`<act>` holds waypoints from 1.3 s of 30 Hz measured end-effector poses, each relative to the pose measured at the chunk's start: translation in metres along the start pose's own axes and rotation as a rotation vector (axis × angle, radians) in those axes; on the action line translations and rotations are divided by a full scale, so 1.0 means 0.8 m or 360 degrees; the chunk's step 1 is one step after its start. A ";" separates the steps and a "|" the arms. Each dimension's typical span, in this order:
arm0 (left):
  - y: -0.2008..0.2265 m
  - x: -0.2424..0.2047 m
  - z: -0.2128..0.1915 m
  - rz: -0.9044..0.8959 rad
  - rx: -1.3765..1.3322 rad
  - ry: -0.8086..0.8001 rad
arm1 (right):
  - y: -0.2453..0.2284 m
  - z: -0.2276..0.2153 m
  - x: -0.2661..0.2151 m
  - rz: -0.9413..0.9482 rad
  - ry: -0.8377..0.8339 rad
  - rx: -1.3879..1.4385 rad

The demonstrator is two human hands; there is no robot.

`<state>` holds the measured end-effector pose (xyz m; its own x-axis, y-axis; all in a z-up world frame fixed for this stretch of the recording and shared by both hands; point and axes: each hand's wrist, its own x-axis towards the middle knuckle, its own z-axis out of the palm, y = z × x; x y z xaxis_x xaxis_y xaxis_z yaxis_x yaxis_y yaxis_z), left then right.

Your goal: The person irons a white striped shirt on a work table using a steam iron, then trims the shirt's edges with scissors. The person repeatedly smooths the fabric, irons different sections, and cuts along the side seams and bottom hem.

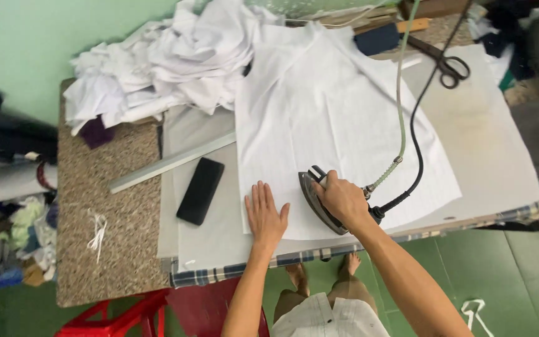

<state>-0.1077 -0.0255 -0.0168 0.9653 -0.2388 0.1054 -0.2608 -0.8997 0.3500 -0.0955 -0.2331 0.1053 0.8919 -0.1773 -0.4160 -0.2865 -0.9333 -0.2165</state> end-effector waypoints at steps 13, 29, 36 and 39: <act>-0.001 0.004 0.019 -0.0112 0.0270 -0.0270 | 0.187 -0.067 -0.006 0.0374 0.0218 0.0169; 0.023 -0.027 0.052 -0.0112 0.0384 0.0296 | 0.524 -0.134 0.066 0.0682 0.0204 0.0429; 0.054 -0.051 0.057 -0.0202 0.0226 0.0233 | 0.611 -0.098 0.082 -0.0010 0.0764 0.0444; 0.054 -0.050 0.056 -0.0260 0.0164 0.0175 | 0.595 -0.070 0.014 0.0157 0.0334 -0.0077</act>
<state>-0.1571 -0.0710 -0.0477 0.9861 -0.0503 0.1582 -0.0929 -0.9571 0.2743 -0.2026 -0.6971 0.0470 0.9149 -0.3249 -0.2395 -0.3635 -0.9211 -0.1392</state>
